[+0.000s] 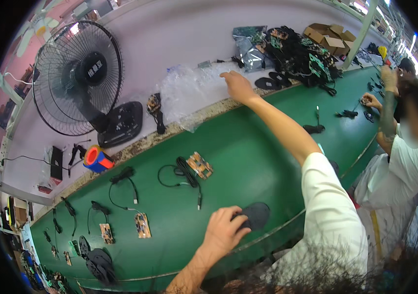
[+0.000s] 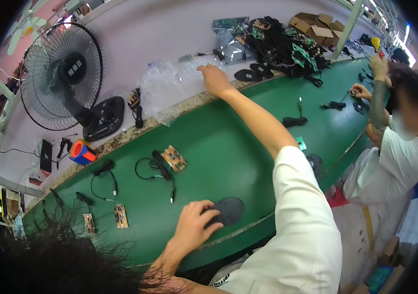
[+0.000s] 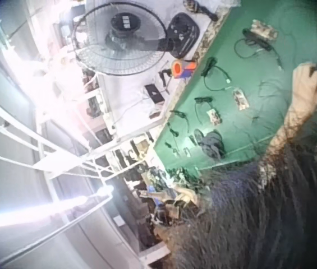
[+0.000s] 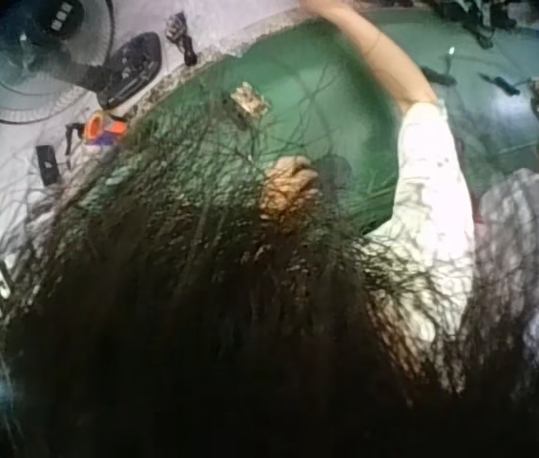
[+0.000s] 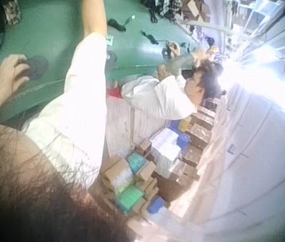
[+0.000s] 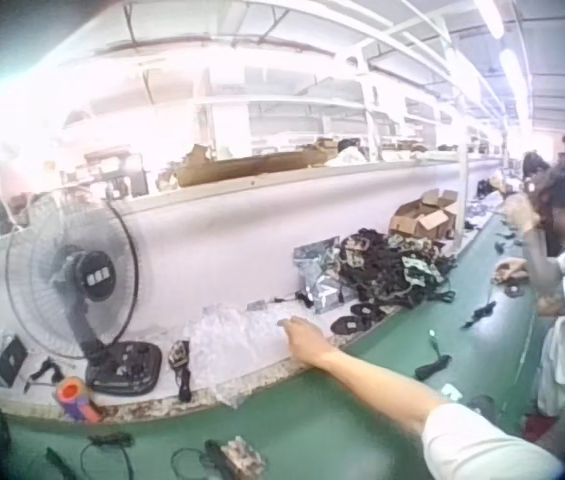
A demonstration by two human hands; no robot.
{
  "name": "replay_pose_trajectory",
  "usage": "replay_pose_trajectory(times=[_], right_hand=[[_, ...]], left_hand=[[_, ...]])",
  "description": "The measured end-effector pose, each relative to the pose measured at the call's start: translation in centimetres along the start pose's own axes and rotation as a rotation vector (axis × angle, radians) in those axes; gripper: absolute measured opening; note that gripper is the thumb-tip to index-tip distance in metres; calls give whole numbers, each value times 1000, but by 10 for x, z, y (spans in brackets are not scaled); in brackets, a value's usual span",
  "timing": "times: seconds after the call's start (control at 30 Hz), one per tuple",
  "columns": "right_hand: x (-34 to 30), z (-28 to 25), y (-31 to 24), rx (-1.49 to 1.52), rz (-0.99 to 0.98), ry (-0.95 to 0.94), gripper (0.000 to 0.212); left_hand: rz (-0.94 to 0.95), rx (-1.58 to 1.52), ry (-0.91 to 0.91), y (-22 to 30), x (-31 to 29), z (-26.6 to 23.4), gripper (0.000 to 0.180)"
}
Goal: The person is assembling an electronic component, likely a computer mouse, by placing a PCB into a plastic casing and routing the connected cable.
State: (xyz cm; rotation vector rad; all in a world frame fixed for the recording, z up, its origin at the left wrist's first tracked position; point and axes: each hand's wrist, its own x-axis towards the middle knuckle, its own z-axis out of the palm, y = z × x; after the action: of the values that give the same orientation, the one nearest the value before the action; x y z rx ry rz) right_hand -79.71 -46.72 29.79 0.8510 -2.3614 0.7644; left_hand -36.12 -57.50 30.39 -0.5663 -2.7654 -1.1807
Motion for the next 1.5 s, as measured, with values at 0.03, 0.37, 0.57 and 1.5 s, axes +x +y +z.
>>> replay_pose_trajectory(times=[0.03, 0.37, 0.57, 1.5], right_hand=[[-17, -9, -9, 114, -7, -13, 26], [-266, -174, -139, 154, -129, -302, 13], [-286, -208, -125, 147, -102, -372, 16], [-261, -194, -177, 243, -91, -502, 10]], left_hand=[[0, 9, -7, -2, 2, 0, 37], [57, 62, 30, -3, 5, -5, 38], [31, 76, 32, -1, 3, -6, 38], [148, -40, 62, -15, -8, -12, 63]])
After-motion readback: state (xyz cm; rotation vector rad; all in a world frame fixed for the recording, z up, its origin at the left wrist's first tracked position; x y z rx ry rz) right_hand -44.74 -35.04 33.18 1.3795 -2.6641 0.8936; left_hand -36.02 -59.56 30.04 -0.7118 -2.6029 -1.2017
